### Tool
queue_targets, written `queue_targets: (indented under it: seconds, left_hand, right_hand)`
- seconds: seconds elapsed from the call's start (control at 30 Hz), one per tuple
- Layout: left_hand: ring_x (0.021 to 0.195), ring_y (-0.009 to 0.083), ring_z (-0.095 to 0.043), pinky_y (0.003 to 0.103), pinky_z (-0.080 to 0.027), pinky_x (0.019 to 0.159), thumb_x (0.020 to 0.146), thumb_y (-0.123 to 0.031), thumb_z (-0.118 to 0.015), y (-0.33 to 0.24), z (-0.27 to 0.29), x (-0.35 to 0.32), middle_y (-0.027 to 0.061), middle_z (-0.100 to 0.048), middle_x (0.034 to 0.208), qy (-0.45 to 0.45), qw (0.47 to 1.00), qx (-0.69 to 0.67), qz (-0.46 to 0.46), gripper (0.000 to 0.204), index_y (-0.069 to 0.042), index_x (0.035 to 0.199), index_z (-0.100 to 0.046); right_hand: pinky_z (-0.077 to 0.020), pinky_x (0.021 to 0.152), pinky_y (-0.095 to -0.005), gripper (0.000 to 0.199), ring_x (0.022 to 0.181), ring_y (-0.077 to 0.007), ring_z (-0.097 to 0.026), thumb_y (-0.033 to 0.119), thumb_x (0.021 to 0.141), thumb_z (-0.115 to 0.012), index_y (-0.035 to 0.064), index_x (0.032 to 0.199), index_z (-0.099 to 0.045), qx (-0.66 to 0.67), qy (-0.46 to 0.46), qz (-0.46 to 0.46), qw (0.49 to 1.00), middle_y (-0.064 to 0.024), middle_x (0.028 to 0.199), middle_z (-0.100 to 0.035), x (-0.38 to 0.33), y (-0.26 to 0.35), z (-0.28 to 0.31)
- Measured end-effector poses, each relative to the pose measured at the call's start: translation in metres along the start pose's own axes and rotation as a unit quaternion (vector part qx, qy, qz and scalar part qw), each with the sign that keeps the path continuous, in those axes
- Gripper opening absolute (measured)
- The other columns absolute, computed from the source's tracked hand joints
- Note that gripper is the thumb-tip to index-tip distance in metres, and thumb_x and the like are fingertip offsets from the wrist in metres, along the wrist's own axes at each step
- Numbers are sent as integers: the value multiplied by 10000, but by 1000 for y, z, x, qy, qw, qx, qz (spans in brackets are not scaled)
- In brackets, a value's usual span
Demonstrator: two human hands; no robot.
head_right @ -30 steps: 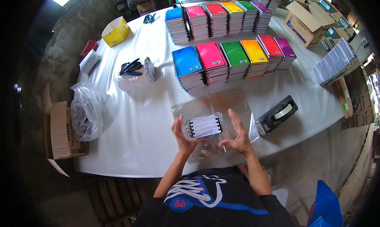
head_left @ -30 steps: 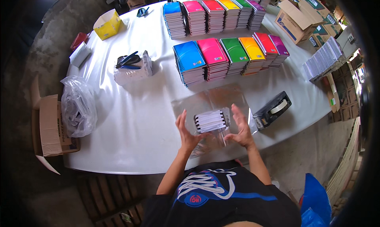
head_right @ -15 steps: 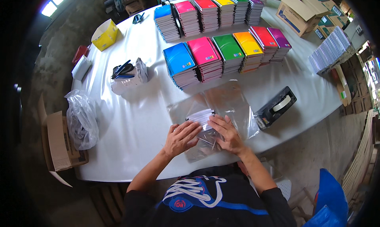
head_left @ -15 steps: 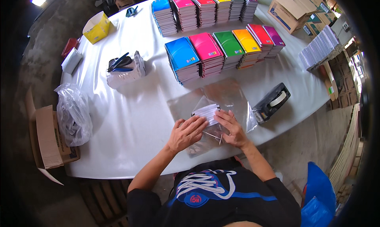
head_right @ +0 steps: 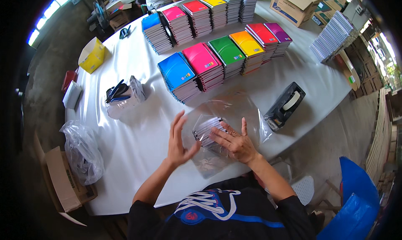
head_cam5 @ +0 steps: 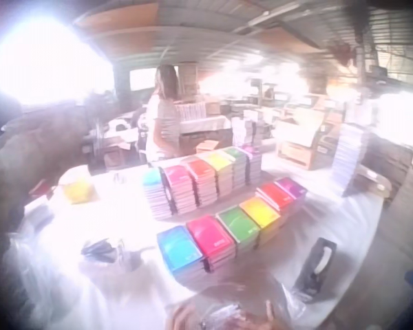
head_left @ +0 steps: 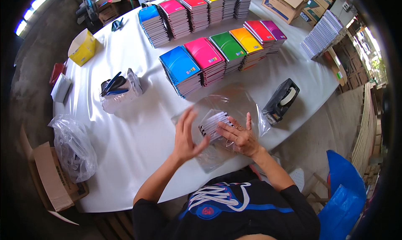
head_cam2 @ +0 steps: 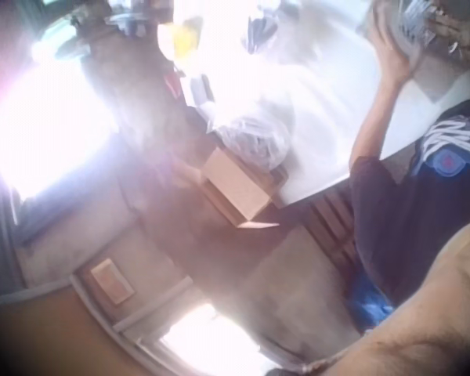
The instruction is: The person sorts colorful spiral notebooks into stacks by color and places the stacks into clear plastic bags, sealing them with adhesive tape.
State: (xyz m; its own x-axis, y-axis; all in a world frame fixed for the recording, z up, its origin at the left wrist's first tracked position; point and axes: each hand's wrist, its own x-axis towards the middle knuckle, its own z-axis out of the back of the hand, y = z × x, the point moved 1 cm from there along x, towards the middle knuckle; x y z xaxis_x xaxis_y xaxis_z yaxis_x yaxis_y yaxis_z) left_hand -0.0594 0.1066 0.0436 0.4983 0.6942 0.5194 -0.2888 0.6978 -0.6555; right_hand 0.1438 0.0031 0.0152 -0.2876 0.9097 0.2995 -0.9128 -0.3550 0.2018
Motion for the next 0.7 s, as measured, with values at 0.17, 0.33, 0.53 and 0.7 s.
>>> queue_targets:
  seconds: [0.17, 0.33, 0.53, 0.7]
  left_hand:
    - [870, 156, -626, 266, -485, 742, 793, -61, -584, 43, -16, 38, 102, -655, 1034, 275, 869, -307, 275, 341, -22, 1131, -619]
    - [834, 122, -637, 229, -489, 665, 812, 39, -503, 42, -8, 65, 107, -672, 1003, 180, 899, -349, 196, 265, -38, 976, -696]
    - [1194, 243, -476, 488, -247, 998, 807, -439, -591, -8, 26, 45, 43, -580, 1233, 14, 983, 3, -186, 481, -164, 1202, -590]
    - [1379, 234, -236, 594, 82, 1022, 826, -611, -477, 10, 2, -6, -56, -415, 1409, 272, 936, 156, -160, 651, -231, 1354, -447]
  right_hand:
    - [72, 1070, -613, 569, 1408, -169, -155, 81, 758, -627, 284, 1279, -521, 27, -63, -27, 997, 53, 1447, -362, 0, 11, -7]
    - [61, 1088, -572, 485, 1422, -213, -90, 219, 765, -692, 244, 1233, -568, -54, -80, -13, 995, -31, 1492, -278, -1, 12, -7]
    - [55, 1081, -583, 578, 1424, -196, -76, 43, 756, -629, 294, 1267, -530, 38, -72, -69, 994, -24, 1511, -233, -4, 16, -7]
    - [9, 1099, -548, 589, 1420, -250, -95, 95, 735, -665, 277, 1276, -522, 211, 5, -112, 971, -90, 1507, -228, -6, 10, 19]
